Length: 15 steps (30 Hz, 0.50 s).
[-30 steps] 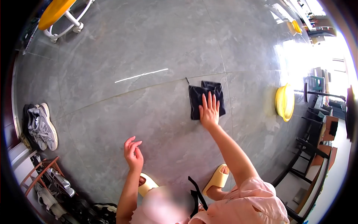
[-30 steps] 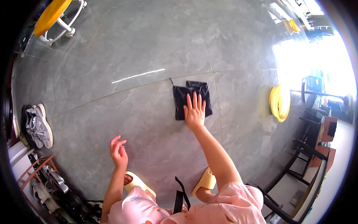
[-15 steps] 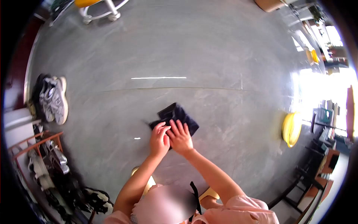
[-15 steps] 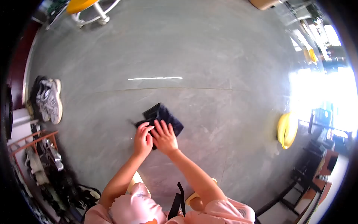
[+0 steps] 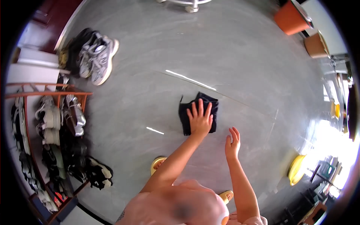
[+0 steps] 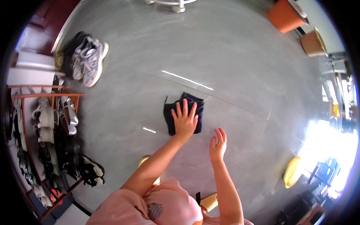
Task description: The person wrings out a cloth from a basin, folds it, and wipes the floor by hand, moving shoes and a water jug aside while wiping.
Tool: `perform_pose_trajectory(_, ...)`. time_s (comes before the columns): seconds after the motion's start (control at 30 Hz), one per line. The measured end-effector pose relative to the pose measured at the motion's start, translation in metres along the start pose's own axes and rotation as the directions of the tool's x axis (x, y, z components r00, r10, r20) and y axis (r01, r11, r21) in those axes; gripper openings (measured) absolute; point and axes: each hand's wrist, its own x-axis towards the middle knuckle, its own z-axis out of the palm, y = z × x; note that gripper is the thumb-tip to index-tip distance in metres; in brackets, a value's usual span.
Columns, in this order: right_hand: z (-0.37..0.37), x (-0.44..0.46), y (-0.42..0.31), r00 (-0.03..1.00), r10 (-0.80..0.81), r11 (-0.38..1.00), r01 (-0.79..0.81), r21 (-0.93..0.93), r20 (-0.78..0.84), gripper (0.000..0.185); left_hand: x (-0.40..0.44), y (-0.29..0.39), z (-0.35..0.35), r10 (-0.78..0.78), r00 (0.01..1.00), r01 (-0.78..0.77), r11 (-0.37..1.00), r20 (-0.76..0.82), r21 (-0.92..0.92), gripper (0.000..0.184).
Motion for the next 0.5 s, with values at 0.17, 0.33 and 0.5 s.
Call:
perform_pose_trajectory(0.17, 0.057, 0.058, -0.054, 0.987, -0.114, 0.993, 0.118, -0.03, 0.111, 0.032, -0.046, -0.145, -0.072, -0.29, 0.956, 0.293, 0.934, -0.048, 0.202, 0.068)
perform_pose_trajectory(0.33, 0.111, 0.09, -0.1, 0.931, -0.281, 0.942, 0.314, -0.119, 0.233, 0.038, -0.12, -0.322, -0.098, -0.562, 0.666, 0.712, 0.675, -0.491, 0.194, 0.052)
perform_pose_trajectory(0.5, 0.143, 0.1, -0.123, 0.9, -0.355, 0.862, 0.42, -0.285, 0.253, 0.044, -0.003, -0.33, -0.119, -0.715, 0.534, 0.836, 0.527, -0.451, 0.154, 0.059)
